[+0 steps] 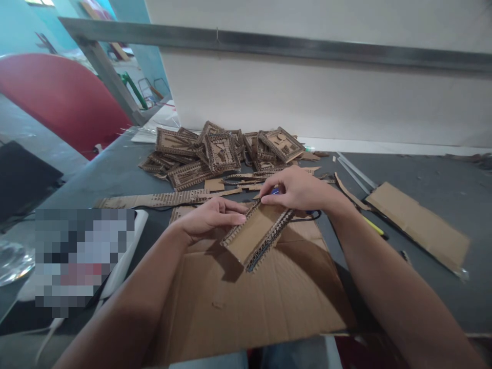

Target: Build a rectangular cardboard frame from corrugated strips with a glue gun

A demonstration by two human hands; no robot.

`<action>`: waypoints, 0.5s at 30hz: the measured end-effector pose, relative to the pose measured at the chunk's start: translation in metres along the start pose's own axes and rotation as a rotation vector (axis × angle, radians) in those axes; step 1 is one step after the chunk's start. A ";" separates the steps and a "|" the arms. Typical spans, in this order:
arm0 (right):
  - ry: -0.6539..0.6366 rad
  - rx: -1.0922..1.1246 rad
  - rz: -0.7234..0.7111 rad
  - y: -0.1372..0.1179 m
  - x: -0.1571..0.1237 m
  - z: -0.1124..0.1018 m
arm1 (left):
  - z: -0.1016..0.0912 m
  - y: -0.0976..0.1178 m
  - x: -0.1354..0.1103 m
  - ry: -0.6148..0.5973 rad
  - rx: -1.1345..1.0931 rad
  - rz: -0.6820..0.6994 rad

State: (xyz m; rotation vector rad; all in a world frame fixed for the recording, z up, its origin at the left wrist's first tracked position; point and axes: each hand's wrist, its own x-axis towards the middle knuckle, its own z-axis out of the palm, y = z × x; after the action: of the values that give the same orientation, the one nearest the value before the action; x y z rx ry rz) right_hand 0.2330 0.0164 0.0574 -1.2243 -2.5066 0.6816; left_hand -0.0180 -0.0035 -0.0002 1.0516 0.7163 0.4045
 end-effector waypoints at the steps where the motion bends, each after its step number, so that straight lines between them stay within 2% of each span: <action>1: -0.002 -0.008 -0.016 0.000 0.000 0.000 | 0.001 0.001 0.000 0.018 0.010 -0.001; 6: -0.034 0.016 -0.037 -0.003 -0.003 -0.004 | 0.002 0.005 -0.002 0.049 0.140 -0.028; 9: 0.033 0.063 0.026 -0.005 -0.006 -0.010 | 0.000 0.005 -0.005 0.009 0.196 -0.018; 12: 0.158 0.063 0.049 -0.009 -0.007 -0.015 | -0.001 0.005 -0.009 -0.109 0.244 -0.079; 15: 0.126 -0.012 0.082 -0.009 -0.007 -0.015 | -0.002 0.003 -0.011 -0.233 0.267 -0.130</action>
State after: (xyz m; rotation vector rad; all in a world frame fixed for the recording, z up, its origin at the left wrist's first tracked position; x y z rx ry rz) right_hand 0.2381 0.0107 0.0749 -1.3377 -2.3722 0.5899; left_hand -0.0269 -0.0079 0.0053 1.2718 0.6357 0.0717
